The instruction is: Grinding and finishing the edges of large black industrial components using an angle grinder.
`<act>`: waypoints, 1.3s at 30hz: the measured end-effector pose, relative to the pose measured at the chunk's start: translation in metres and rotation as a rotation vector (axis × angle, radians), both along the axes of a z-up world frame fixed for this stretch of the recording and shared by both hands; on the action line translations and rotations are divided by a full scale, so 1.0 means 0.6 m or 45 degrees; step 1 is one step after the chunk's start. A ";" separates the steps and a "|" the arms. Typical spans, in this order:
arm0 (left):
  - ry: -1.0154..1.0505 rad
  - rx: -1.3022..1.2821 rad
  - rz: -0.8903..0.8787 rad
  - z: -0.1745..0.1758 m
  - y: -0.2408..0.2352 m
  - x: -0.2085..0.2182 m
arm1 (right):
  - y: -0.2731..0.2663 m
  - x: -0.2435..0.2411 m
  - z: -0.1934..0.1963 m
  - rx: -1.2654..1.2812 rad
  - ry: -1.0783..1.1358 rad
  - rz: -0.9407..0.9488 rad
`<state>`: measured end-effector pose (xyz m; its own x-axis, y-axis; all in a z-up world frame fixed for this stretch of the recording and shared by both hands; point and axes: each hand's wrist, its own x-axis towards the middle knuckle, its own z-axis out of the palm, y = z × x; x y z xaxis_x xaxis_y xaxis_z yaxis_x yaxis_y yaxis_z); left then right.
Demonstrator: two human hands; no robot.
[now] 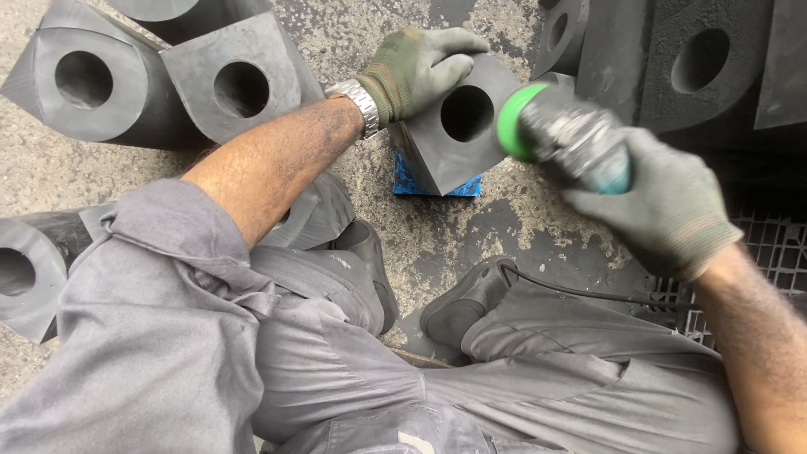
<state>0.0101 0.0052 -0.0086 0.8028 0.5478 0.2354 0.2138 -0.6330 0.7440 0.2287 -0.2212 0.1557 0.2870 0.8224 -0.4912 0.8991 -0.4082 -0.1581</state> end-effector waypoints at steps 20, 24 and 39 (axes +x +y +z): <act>0.049 -0.091 0.126 -0.016 0.000 0.021 | 0.009 -0.017 -0.008 -0.028 0.054 -0.077; 0.063 -0.089 0.144 -0.015 0.000 0.019 | 0.020 -0.040 0.003 -0.074 0.083 0.020; 0.579 -0.125 0.409 0.053 -0.083 0.017 | -0.044 0.070 -0.009 0.385 0.197 -0.195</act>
<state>0.0205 -0.0444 0.0233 0.6008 0.7832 -0.1599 0.6971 -0.4155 0.5843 0.2706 -0.2476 0.1506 0.3590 0.8904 -0.2799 0.7874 -0.4500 -0.4214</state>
